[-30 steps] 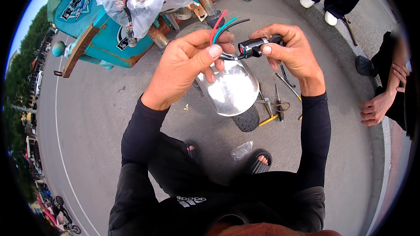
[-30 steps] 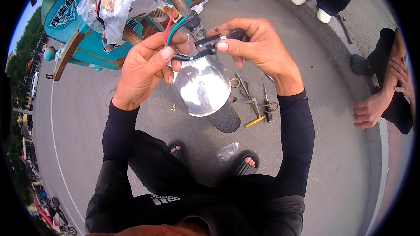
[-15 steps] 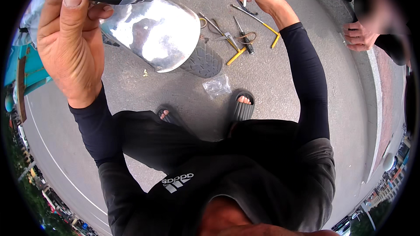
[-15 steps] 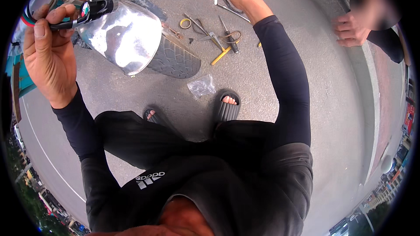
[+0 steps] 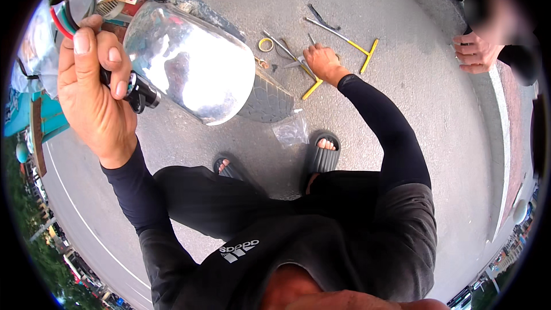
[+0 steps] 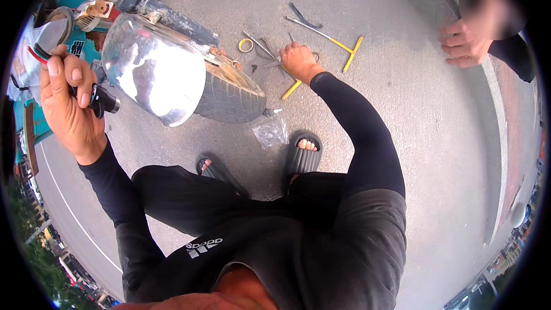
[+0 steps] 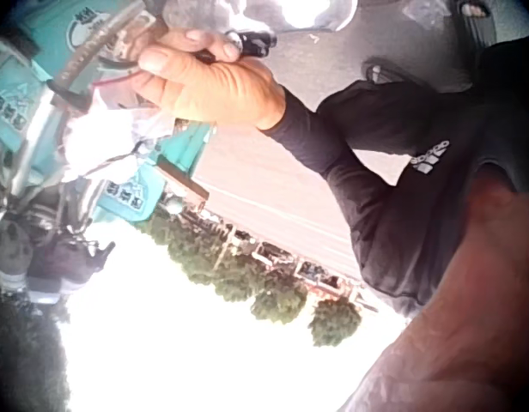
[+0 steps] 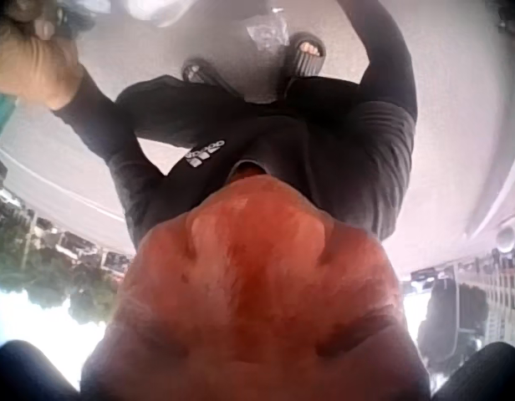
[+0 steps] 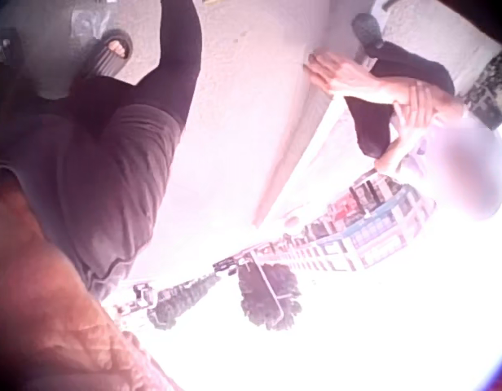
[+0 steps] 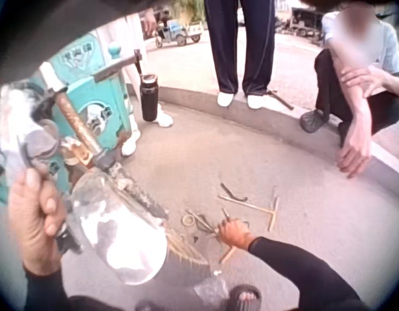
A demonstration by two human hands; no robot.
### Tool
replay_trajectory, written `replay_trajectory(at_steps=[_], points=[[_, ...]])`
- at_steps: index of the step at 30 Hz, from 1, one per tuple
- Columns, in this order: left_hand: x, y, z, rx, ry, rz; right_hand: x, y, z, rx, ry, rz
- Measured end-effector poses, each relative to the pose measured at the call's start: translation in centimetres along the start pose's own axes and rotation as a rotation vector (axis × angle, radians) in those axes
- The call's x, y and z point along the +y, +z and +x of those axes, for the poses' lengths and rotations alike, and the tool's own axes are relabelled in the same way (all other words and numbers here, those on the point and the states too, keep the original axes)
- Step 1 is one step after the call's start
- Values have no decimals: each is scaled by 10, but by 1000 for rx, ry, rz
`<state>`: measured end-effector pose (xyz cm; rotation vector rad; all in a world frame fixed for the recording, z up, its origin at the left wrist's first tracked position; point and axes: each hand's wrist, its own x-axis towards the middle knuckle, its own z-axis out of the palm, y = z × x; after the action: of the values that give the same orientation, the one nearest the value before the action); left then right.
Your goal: The person repairs electrical wiring on a teal three-wheeled vehicle. They strip wire insulation with pliers, twist exposed conductors together, and wrap the connections with black electrical tape.
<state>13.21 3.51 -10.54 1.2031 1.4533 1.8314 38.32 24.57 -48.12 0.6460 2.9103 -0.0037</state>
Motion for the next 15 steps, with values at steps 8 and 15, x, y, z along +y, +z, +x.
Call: replay_trajectory(at_steps=[8,15], points=[[17,0,4,82,-38,7,37,34,8,-77,-21,-13],[8,-8,19,105,-6,-24,75,-78,28,-361,-79,633]])
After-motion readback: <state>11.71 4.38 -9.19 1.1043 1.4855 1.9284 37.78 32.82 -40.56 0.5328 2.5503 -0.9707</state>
